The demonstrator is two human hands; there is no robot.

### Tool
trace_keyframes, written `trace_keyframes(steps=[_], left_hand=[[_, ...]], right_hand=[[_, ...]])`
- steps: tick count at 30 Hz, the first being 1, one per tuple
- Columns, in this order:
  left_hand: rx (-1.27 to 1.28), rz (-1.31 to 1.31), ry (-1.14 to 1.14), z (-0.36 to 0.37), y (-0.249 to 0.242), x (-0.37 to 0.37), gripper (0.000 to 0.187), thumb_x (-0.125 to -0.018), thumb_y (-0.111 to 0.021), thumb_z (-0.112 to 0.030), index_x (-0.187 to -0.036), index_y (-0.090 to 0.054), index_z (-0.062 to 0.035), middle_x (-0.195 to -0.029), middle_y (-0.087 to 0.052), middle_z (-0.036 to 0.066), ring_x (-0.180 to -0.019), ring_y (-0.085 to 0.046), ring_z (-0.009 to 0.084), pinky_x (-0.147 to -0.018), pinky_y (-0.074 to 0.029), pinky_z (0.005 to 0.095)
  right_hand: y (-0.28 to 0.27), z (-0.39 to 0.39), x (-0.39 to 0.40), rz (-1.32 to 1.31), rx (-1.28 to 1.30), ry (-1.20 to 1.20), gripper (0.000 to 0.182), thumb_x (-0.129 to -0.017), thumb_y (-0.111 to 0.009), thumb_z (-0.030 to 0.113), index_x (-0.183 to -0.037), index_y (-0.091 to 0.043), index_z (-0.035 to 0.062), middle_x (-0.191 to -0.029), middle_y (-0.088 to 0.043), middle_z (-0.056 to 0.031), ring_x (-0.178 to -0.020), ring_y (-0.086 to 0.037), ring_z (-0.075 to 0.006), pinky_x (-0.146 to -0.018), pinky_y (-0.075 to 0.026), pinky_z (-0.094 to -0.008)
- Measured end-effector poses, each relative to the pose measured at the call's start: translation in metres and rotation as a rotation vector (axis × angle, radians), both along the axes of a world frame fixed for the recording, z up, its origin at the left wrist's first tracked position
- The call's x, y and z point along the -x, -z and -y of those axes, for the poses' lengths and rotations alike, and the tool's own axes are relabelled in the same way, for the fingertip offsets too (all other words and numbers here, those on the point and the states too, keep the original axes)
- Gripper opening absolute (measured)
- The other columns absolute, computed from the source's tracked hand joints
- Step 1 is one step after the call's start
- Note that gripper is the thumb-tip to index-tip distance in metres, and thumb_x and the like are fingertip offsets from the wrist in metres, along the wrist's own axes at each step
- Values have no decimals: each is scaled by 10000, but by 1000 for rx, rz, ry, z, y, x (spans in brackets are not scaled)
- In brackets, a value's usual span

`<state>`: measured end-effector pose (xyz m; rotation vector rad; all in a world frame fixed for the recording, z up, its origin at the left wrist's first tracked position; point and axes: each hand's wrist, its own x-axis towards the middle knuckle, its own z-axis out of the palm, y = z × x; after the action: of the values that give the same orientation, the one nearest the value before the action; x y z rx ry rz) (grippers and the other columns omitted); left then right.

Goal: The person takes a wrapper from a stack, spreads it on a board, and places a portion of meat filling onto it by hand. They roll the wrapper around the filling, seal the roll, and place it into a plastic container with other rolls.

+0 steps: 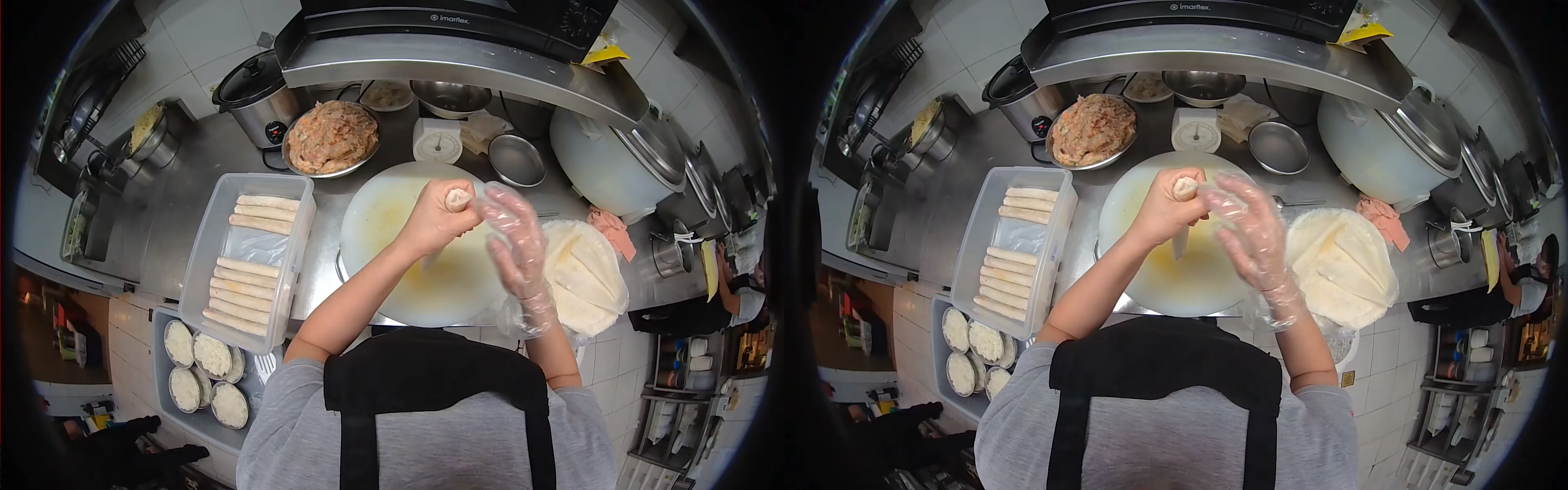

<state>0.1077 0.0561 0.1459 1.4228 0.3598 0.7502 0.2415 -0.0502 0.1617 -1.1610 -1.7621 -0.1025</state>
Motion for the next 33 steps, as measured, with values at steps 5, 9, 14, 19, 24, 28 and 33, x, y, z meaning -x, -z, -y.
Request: trace_keyframes(steps=[5, 9, 14, 19, 24, 28, 33], left_hand=[[-168, 86, -139, 7, 4, -12, 81, -727, -658, -59, -738, -605, 2, -592, -590, 16, -580, -554, 71, -531, -427, 254], [-366, -37, -113, 6, 9, -9, 126, -693, -666, -75, -761, -626, 23, -639, -635, 68, -591, -553, 110, -579, -458, 308], [-378, -76, -138, 4, 8, -7, 112, -720, -670, -81, -732, -620, 19, -618, -617, 41, -586, -535, 88, -559, -441, 288], [-80, -3, -23, 10, -8, 2, 139, -787, -669, -106, -700, -621, -9, -609, -529, -45, -601, -464, 26, -526, -378, 224], [-133, -2, 47, 4, 10, -2, 109, -746, -678, -103, -724, -635, -6, -629, -547, -35, -623, -480, 27, -544, -394, 223], [-130, 18, 25, 5, 15, -3, 95, -709, -677, -89, -735, -642, -4, -642, -568, -33, -645, -505, 29, -563, -415, 225], [-67, 19, 55, -3, 11, 0, 66, -726, -645, -78, -750, -642, -17, -682, -601, -24, -667, -530, 31, -594, -435, 215]], right_hand=[[-7, -13, 1, 126, -47, -17, 231, -781, -664, 202, -955, -642, 51, -1057, -578, -126, -961, -557, -317, -862, -431, -437], [-11, -21, 1, 286, -38, -12, 255, -767, -678, 251, -934, -644, 62, -1030, -571, -122, -948, -551, -317, -847, -424, -431], [6, -31, 5, -130, 32, -142, 314, -861, -590, 347, -951, -644, 51, -1045, -567, -138, -982, -549, -298, -900, -413, -414], [20, -27, 3, -489, 96, -343, 423, -892, -540, 442, -977, -647, 42, -1146, -566, -170, -1062, -550, -302, -942, -410, -405], [-7, -31, -7, 93, 41, -259, 322, -819, -646, 350, -916, -637, 43, -1133, -575, -158, -1006, -569, -328, -887, -444, -425], [-24, -36, -9, 335, 33, -240, 267, -758, -712, 273, -859, -616, 45, -1101, -572, -164, -975, -567, -359, -854, -453, -445], [-17, -36, -6, 47, 169, -264, 320, -779, -693, 308, -920, -610, 33, -1130, -552, -162, -1028, -552, -341, -902, -431, -437]])
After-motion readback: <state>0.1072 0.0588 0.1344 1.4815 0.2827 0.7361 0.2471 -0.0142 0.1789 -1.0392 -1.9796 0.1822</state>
